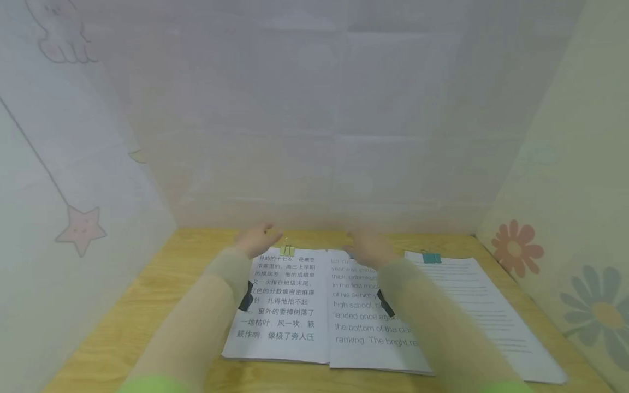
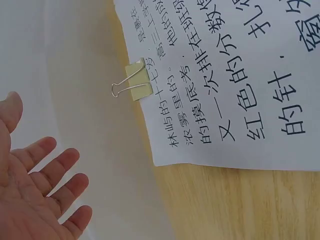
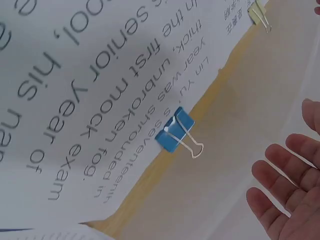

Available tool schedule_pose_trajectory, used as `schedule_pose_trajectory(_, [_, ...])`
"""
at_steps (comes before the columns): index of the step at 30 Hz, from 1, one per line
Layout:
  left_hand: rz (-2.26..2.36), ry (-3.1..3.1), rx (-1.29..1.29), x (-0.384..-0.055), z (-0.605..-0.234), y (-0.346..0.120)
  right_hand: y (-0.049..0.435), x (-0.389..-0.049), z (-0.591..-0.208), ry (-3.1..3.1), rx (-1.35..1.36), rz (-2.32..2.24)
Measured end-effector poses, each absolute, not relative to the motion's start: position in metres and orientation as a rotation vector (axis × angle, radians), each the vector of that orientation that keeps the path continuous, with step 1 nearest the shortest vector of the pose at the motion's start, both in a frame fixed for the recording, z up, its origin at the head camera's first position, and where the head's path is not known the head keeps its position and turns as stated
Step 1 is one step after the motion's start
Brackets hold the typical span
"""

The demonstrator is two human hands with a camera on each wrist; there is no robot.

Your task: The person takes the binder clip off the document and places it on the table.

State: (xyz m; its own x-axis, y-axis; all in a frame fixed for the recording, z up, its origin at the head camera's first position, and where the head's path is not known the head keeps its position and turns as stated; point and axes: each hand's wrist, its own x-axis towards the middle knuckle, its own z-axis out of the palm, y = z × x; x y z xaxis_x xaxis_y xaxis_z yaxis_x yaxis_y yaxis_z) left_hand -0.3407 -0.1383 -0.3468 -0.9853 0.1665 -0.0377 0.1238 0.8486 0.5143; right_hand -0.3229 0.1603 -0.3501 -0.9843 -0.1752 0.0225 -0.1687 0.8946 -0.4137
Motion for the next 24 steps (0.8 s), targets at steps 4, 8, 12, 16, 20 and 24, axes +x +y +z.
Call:
schedule_pose_trajectory(4, [1.027,2.838,0.129,-0.342,-0.354,-0.143,0.146,-0.322,-0.356,3.018,-0.335,-0.667])
schedule_pose_trajectory(8, [1.194,2.729,0.02,-0.345,-0.36,-0.147,0.132,-0.323,-0.363,3.007,-0.334,-0.679])
schedule_pose_trajectory(12, [1.253,2.693,-0.056,-0.35,-0.367,-0.151,0.122,-0.322,-0.367,3.017,-0.327,-0.674])
schedule_pose_trajectory(16, [1.27,2.688,-0.096,-0.354,-0.372,-0.156,0.114,-0.322,-0.371,3.033,-0.337,-0.684])
schedule_pose_trajectory(20, [1.322,2.658,-0.147,-0.355,-0.378,-0.159,0.107,-0.32,-0.375,3.013,-0.367,-0.712])
schedule_pose_trajectory(24, [1.378,2.63,-0.169,-0.351,-0.384,-0.16,0.098,-0.318,-0.381,2.966,-0.384,-0.753])
